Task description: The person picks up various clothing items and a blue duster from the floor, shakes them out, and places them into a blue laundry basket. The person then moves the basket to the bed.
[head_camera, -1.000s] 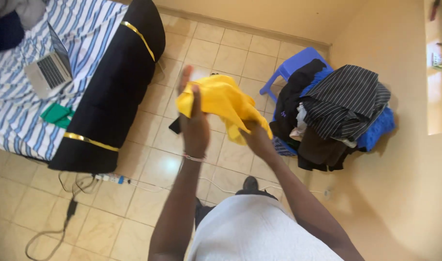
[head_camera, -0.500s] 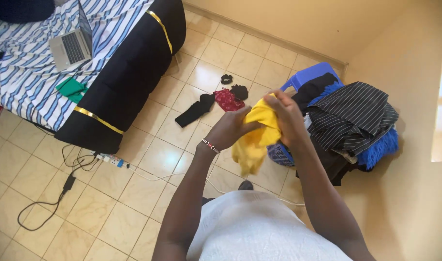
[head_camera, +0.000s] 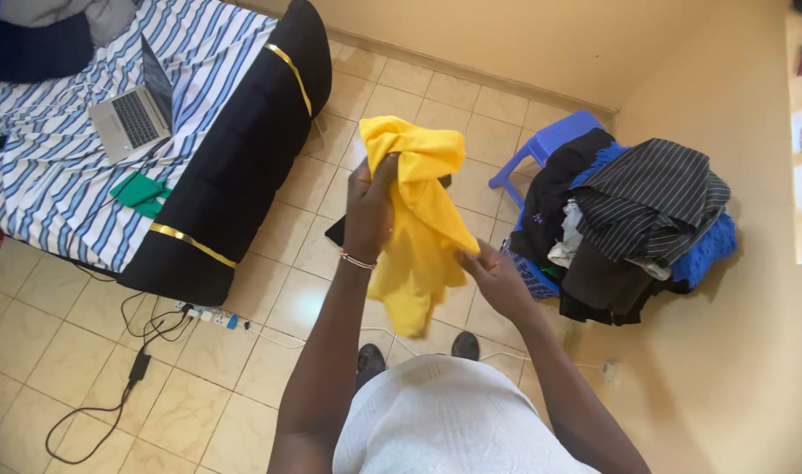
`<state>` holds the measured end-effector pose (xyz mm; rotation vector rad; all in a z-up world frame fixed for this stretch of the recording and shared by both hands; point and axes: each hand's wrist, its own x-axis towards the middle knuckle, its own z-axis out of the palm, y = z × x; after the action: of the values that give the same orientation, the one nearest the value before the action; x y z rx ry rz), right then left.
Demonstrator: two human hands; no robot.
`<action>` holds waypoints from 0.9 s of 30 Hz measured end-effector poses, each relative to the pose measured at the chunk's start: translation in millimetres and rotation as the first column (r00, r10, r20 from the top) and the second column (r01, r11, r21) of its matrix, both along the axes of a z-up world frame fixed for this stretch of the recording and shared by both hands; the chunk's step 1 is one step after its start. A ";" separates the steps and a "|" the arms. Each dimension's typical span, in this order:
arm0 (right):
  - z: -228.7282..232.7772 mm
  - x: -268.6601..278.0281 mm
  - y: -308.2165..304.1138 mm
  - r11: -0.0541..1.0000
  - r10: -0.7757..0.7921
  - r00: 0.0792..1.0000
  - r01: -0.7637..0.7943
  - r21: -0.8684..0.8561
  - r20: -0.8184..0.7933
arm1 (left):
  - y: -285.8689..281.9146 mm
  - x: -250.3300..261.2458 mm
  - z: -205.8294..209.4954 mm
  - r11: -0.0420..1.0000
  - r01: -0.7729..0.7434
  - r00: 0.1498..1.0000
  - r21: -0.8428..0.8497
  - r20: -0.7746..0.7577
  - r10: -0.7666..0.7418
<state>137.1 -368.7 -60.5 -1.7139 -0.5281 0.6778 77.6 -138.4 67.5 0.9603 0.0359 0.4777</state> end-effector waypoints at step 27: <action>153.5 -63.8 138.2 0.594 0.190 0.790 0.381 0.709 -0.583 | 50.8 -89.2 -18.0 0.669 -0.096 0.978 0.737 -0.055 0.200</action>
<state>73.3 -230.5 93.0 -0.5676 -0.1908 0.7071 -11.6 -87.6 49.5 1.8052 0.0432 0.5934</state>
